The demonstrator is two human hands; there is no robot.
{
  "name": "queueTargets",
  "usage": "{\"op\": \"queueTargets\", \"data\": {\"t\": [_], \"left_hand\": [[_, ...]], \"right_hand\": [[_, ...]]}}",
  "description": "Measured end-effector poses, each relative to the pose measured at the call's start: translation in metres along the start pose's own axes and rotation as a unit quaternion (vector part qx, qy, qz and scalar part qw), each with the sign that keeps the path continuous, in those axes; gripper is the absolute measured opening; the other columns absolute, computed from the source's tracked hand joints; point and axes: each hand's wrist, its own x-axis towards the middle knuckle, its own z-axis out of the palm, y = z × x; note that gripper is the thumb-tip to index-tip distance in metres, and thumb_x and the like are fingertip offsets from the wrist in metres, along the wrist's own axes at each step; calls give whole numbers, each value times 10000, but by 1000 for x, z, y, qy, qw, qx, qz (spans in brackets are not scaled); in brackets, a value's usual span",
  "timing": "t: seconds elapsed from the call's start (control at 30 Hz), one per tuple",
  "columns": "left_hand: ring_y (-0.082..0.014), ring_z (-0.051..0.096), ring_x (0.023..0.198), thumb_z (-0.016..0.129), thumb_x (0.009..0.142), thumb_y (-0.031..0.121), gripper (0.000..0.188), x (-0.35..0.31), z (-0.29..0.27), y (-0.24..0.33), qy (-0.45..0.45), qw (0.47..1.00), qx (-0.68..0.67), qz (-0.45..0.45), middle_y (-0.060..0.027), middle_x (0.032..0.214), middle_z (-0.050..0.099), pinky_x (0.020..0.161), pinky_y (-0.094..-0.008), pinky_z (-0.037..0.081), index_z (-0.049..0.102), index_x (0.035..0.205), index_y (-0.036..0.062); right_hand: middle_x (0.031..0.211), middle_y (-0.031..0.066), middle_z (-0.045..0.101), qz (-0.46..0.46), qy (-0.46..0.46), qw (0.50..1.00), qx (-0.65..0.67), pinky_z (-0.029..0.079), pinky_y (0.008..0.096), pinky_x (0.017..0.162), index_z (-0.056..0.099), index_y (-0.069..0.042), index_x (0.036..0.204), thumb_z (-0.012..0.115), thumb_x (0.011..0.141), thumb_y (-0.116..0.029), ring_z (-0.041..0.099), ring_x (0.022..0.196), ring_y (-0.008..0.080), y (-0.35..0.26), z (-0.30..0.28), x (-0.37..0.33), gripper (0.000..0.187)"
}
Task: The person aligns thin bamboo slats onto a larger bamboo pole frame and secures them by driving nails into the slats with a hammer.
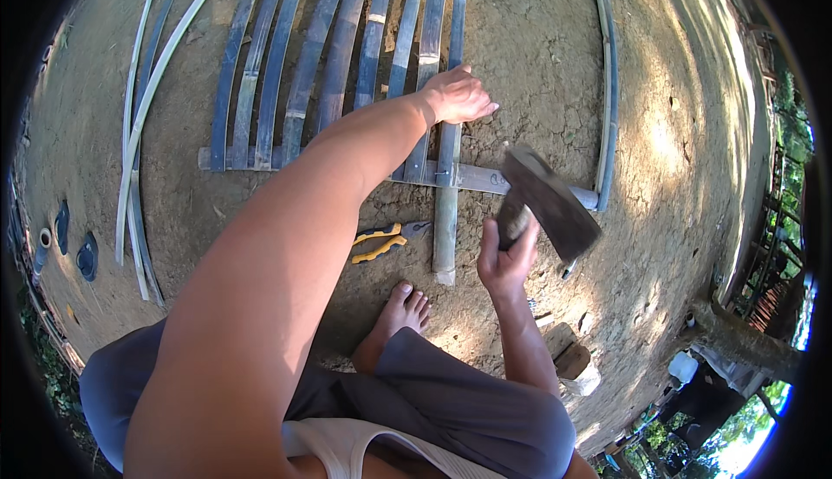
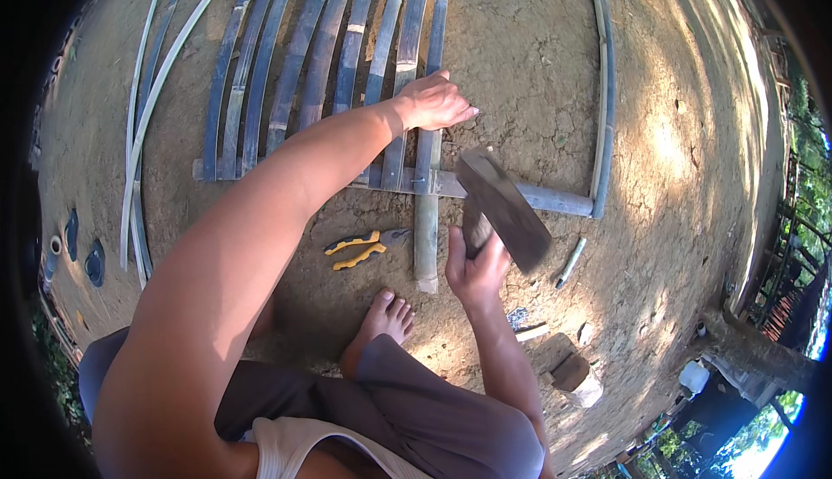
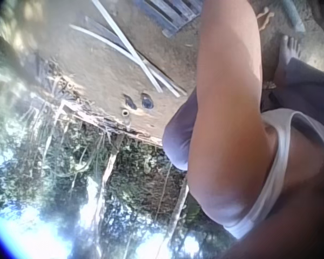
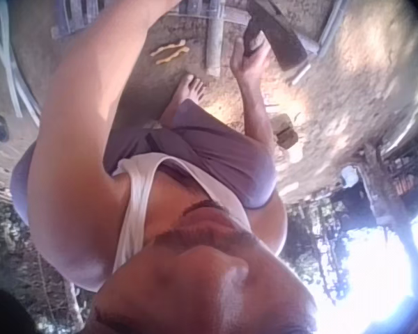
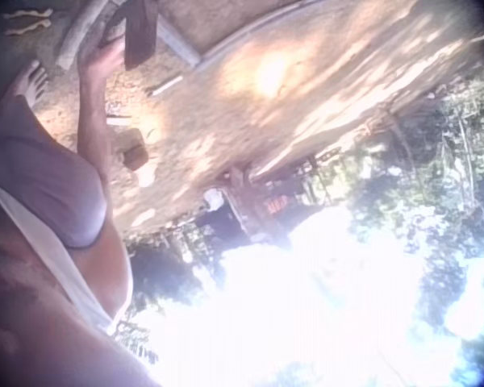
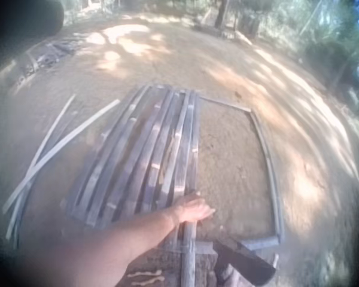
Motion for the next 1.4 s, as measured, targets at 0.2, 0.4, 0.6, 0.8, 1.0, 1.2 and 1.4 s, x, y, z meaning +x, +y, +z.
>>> {"op": "queueTargets", "data": {"t": [0.2, 0.4, 0.6, 0.8, 1.0, 1.2, 1.4], "left_hand": [[-320, 658, 643, 424, 1100, 353, 544, 33, -17, 14, -108, 993, -29, -37, -88, 616, 647, 873, -448, 468, 687, 696, 99], [-333, 659, 652, 399, 1103, 366, 553, 12, -18, 7, -91, 993, -44, -55, -114, 638, 662, 876, -439, 466, 695, 723, 95], [-337, 678, 797, 332, 1124, 403, 604, 31, -42, 16, -199, 969, -93, -112, -136, 776, 716, 977, -421, 444, 713, 773, 92], [-321, 640, 915, 557, 1060, 341, 330, 11, -45, 10, 8, 987, -118, -106, -137, 868, 662, 954, -432, 485, 703, 941, 70], [-353, 595, 1091, 739, 909, 463, 438, -53, -73, 77, 46, 974, -154, -160, -151, 1090, 648, 1003, -521, 465, 698, 963, 30], [-348, 350, 1460, 917, 671, 509, 661, -79, -97, 126, -154, 973, -34, -171, -147, 1421, 522, 1207, -581, 269, 744, 1084, 23], [-311, 389, 1418, 922, 667, 484, 610, -61, -109, 112, -222, 964, -28, -145, -94, 1324, 554, 1202, -650, 232, 780, 1054, 35]], "right_hand": [[646, 182, 659, 85, -220, 928, -288, 525, 368, 433, 434, 45, 1335, 651, 998, -98, 691, 524, 293, 34, 6, -37, 426], [761, 246, 693, 10, -55, 992, -117, 581, 492, 525, 473, 63, 1312, 673, 981, -137, 714, 586, 410, -11, -5, -4, 435], [752, 299, 690, 217, -194, 944, -158, 553, 544, 519, 497, -6, 1261, 632, 1008, -292, 704, 602, 453, 20, -18, -2, 405], [635, 41, 590, 445, -21, 891, 83, 523, 330, 487, 546, 1, 1041, 717, 985, -211, 655, 530, 141, 20, -40, -78, 278], [963, 172, 670, 219, 52, 910, -347, 546, 460, 753, 654, -7, 1129, 782, 892, -226, 678, 873, 331, 51, -71, -140, 347], [1133, 184, 643, 202, -124, 948, -214, 603, 467, 792, 557, -75, 1360, 761, 890, -352, 700, 984, 409, -6, -11, -81, 582], [1122, 199, 615, 214, -181, 936, -214, 629, 472, 701, 450, -117, 1508, 714, 877, -343, 719, 892, 412, -16, 20, -67, 720]]}}
